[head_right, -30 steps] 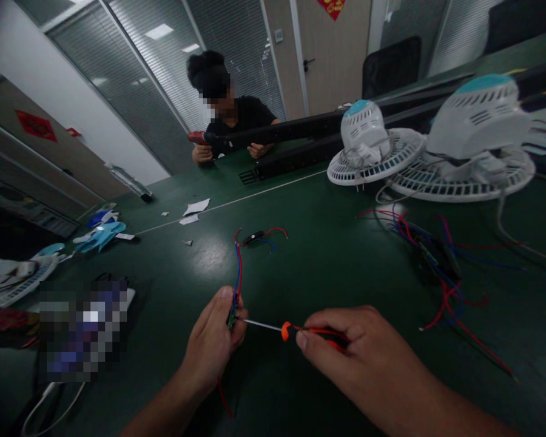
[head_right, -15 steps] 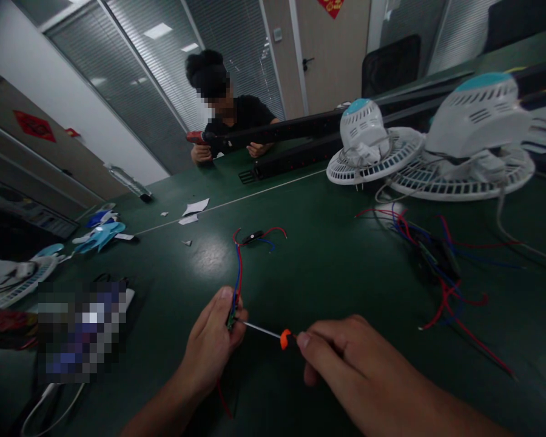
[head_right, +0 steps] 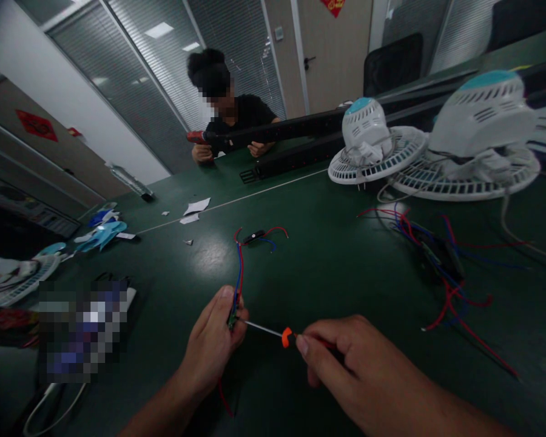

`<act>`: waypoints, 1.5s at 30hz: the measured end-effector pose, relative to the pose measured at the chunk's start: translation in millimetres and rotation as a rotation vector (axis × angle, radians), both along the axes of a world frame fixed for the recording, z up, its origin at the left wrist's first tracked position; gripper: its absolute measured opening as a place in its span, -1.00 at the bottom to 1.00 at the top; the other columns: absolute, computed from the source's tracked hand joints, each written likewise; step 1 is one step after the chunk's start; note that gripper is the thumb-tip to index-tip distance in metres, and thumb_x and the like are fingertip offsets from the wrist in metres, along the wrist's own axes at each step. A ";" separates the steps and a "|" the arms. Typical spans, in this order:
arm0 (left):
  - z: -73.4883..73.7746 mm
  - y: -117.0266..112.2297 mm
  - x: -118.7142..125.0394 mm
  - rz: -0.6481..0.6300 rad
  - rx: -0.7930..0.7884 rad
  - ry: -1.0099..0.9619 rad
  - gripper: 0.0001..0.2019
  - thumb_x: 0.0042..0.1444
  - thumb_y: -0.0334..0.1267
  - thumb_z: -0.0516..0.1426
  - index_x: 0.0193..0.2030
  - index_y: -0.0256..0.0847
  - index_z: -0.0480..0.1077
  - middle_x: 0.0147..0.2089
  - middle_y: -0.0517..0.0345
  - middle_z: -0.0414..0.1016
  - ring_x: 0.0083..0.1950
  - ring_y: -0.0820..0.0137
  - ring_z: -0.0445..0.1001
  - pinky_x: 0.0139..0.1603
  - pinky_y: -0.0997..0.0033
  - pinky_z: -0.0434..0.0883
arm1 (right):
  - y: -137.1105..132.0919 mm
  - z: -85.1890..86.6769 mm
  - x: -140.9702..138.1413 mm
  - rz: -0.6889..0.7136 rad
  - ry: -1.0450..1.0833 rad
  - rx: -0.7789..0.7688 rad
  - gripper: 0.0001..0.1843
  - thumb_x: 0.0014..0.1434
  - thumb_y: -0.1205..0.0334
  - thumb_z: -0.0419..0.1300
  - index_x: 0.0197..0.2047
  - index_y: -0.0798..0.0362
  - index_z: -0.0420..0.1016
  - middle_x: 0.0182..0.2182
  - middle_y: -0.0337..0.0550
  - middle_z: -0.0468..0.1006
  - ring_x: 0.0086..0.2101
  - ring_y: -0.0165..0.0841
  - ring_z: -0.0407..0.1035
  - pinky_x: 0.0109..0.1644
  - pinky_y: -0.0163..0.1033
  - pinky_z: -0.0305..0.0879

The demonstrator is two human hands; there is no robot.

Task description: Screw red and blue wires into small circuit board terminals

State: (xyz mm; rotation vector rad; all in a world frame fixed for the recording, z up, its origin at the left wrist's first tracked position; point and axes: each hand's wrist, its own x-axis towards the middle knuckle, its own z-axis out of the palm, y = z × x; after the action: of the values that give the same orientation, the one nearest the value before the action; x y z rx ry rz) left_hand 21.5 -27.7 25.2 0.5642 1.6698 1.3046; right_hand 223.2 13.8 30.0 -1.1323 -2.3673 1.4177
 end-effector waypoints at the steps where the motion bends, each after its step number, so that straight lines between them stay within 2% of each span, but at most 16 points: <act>1: -1.0 -0.3 -0.4 -0.005 0.004 -0.001 -0.49 -0.07 0.26 0.16 -0.38 -0.24 0.32 -0.51 0.31 0.30 -0.63 0.63 0.12 -0.67 0.63 0.09 | 0.0 0.0 0.0 0.002 0.004 0.000 -0.50 0.32 -0.01 -0.16 -0.49 -0.02 0.42 -0.56 -0.21 0.47 -0.49 -0.31 0.39 -0.41 -0.23 0.22; 12: 1.1 0.0 0.0 -0.025 0.015 0.009 -0.53 -0.01 0.22 0.14 -0.40 -0.23 0.32 -0.53 0.31 0.28 -0.61 0.60 0.17 -0.65 0.61 0.11 | -0.2 1.5 -2.7 -0.001 0.040 0.011 -0.56 0.31 0.06 -0.11 -0.49 0.00 0.40 -0.57 -0.25 0.45 -0.50 -0.35 0.38 -0.41 -0.26 0.21; 18: 0.3 0.4 -0.4 -0.027 0.025 0.009 -0.54 0.02 0.21 0.13 -0.39 -0.23 0.31 -0.52 0.31 0.28 -0.63 0.62 0.11 -0.66 0.61 0.08 | 1.7 4.4 -4.3 -0.008 0.072 -0.011 -0.60 0.31 0.11 -0.09 -0.50 -0.01 0.36 -0.57 -0.28 0.43 -0.50 -0.37 0.35 -0.40 -0.28 0.20; 26: -3.7 -1.2 -2.6 -0.040 0.021 0.026 -0.58 0.12 0.16 0.06 -0.39 -0.23 0.30 -0.52 0.31 0.27 -0.62 0.61 0.14 -0.64 0.61 0.11 | -0.3 5.6 -1.7 0.011 0.093 -0.096 -0.65 0.29 0.09 -0.08 -0.51 -0.02 0.26 -0.58 -0.34 0.27 -0.52 -0.39 0.20 -0.44 -0.29 0.12; 31: -2.3 0.0 -1.8 -0.033 0.017 0.031 -0.55 0.08 0.19 0.08 -0.39 -0.23 0.31 -0.53 0.31 0.26 -0.61 0.60 0.16 -0.63 0.60 0.11 | 0.2 8.1 -2.8 -0.005 0.121 -0.108 -0.65 0.28 0.12 -0.06 -0.53 -0.03 0.23 -0.59 -0.37 0.21 -0.55 -0.41 0.13 -0.47 -0.32 0.08; 45: -1.9 -0.5 -0.5 -0.036 0.029 0.011 -0.56 0.07 0.18 0.10 -0.41 -0.22 0.31 -0.55 0.33 0.26 -0.64 0.61 0.09 -0.65 0.60 0.09 | -0.7 4.0 -1.9 -0.015 0.104 -0.053 -0.63 0.29 0.10 -0.03 -0.47 0.00 0.43 -0.57 -0.30 0.42 -0.54 -0.41 0.30 -0.49 -0.34 0.18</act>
State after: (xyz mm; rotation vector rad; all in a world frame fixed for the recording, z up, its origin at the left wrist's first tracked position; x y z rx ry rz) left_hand 21.0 -28.2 23.4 0.6168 1.6443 1.3033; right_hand 221.3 13.1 34.0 -1.0596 -2.2588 1.5041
